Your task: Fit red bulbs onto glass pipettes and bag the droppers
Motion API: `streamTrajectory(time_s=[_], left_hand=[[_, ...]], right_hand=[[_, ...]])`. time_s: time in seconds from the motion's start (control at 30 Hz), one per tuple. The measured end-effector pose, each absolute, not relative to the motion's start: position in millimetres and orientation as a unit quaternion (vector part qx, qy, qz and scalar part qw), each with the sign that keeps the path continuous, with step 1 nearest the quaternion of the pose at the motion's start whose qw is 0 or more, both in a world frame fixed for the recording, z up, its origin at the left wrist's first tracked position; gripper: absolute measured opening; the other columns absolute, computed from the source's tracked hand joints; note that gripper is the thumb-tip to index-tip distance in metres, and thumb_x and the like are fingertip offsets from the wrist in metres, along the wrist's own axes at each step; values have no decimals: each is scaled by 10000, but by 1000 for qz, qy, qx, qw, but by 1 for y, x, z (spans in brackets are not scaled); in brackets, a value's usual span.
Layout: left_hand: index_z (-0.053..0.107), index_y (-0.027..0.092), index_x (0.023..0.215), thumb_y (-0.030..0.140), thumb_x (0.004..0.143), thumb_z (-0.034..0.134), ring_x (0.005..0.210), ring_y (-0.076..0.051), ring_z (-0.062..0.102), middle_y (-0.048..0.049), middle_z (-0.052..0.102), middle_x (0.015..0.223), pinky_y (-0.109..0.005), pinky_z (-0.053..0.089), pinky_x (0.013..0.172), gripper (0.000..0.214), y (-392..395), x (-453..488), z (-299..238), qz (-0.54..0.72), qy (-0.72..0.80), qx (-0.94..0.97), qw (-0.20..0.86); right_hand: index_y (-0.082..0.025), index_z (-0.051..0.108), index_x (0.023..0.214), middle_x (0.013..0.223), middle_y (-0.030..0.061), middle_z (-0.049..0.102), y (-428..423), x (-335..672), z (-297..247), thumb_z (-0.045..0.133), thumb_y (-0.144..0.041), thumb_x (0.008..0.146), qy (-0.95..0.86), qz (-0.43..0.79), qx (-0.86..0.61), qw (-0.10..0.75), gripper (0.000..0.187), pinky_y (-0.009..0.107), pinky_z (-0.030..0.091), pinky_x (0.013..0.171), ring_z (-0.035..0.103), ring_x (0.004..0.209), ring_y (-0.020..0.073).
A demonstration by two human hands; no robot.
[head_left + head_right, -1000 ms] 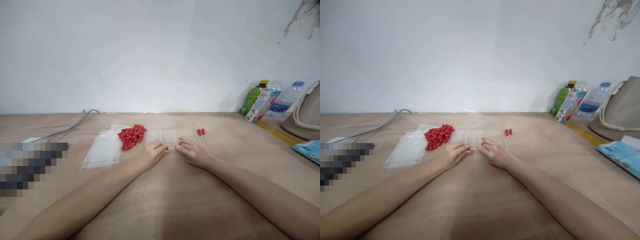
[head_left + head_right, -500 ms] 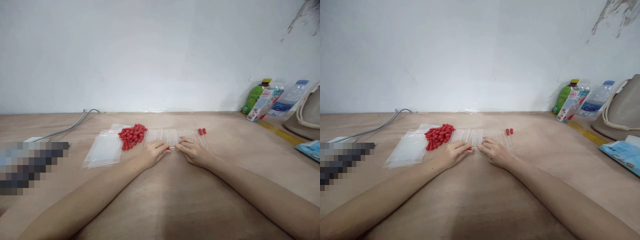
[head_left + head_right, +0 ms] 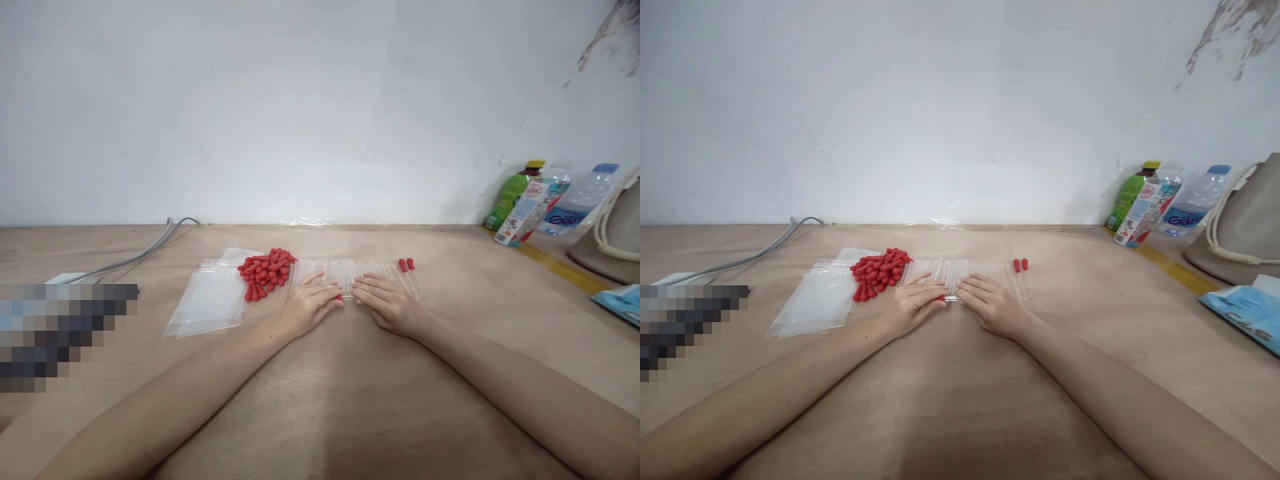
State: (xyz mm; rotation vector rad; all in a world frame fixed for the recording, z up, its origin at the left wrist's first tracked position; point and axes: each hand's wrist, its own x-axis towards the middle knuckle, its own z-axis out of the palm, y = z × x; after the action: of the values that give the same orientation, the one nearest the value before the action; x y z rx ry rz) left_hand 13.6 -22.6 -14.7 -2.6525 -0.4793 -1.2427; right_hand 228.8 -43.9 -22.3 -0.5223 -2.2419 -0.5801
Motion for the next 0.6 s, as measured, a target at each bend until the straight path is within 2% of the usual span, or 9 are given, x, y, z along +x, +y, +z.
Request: streamTrajectory(time_s=[0.2, 0.6], left_hand=[[589, 141, 917, 226, 828, 530, 818, -126, 646, -54, 691, 867, -353, 446, 929, 136, -25, 14, -15, -406, -133, -900, 89], [567, 146, 993, 180, 821, 542, 912, -152, 628, -50, 691, 893, -393, 414, 964, 177, -28, 14, -10, -420, -109, -888, 151]], right_hand=[[-132, 547, 1058, 972, 95, 655, -45, 228, -23, 424, -59, 803, -881, -206, -189, 381, 292, 384, 481, 891, 586, 964, 174], [-112, 573, 1005, 929, 104, 665, -51, 217, -20, 442, -77, 813, -874, -195, -209, 393, 235, 366, 491, 874, 596, 940, 170]])
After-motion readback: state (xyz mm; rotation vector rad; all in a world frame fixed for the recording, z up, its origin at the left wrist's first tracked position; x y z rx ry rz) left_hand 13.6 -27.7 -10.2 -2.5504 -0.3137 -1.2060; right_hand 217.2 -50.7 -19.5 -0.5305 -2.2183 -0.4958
